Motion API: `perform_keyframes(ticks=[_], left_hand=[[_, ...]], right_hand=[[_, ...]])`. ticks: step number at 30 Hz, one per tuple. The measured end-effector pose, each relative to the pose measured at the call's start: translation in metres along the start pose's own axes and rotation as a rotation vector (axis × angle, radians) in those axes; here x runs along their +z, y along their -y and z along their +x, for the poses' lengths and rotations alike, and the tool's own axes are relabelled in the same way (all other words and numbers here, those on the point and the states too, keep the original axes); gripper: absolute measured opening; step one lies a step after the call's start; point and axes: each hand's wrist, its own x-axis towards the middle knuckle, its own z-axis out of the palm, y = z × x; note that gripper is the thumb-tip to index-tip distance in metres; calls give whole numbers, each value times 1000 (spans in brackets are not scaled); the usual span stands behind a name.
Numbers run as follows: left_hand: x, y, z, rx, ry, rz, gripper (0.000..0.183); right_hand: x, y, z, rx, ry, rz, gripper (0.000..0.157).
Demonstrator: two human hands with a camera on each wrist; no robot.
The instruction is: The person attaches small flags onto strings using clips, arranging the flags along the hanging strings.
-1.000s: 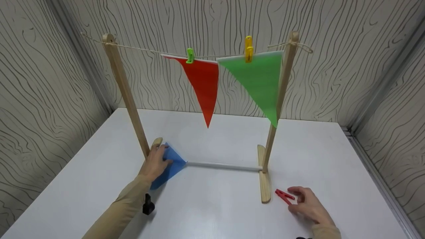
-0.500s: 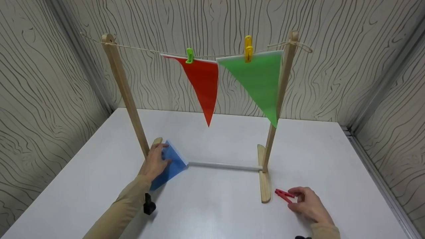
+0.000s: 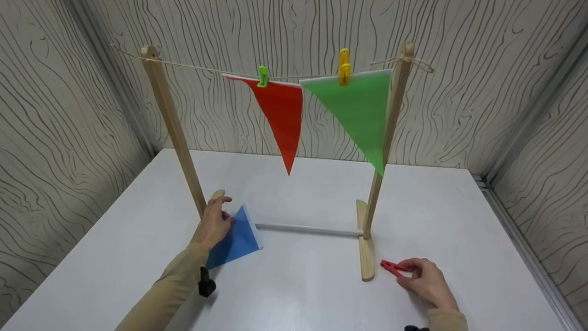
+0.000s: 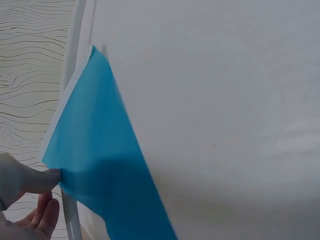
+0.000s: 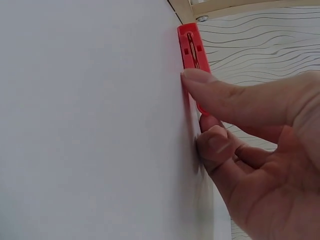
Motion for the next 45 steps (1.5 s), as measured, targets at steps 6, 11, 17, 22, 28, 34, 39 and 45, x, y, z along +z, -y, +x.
perform_keyframes(ticks=[6,11,17,22,28,34,39,45], left_hand=[[0,0,2,-17,30,25,36],[1,-2,5,-36,78,78,37],[3,2,6,-48,123,95,45],[2,2,6,-41,120,72,44],[1,-2,4,-74,93,43,43],[1,-3,3,-80,68,34,39],[-1,-3,4,-53,50,24,34],[-4,-6,4,-79,38,-25,22]], right_hand=[[-2,-1,0,14,-10,11,58],[-2,-3,0,21,-11,28,59],[-1,-3,2,28,-14,32,61],[-1,-2,1,8,-18,17,60],[0,-1,1,9,-15,32,57],[0,-1,2,14,-21,28,57],[-1,-1,2,-6,-34,22,55],[-1,-1,3,-1,-55,70,54]])
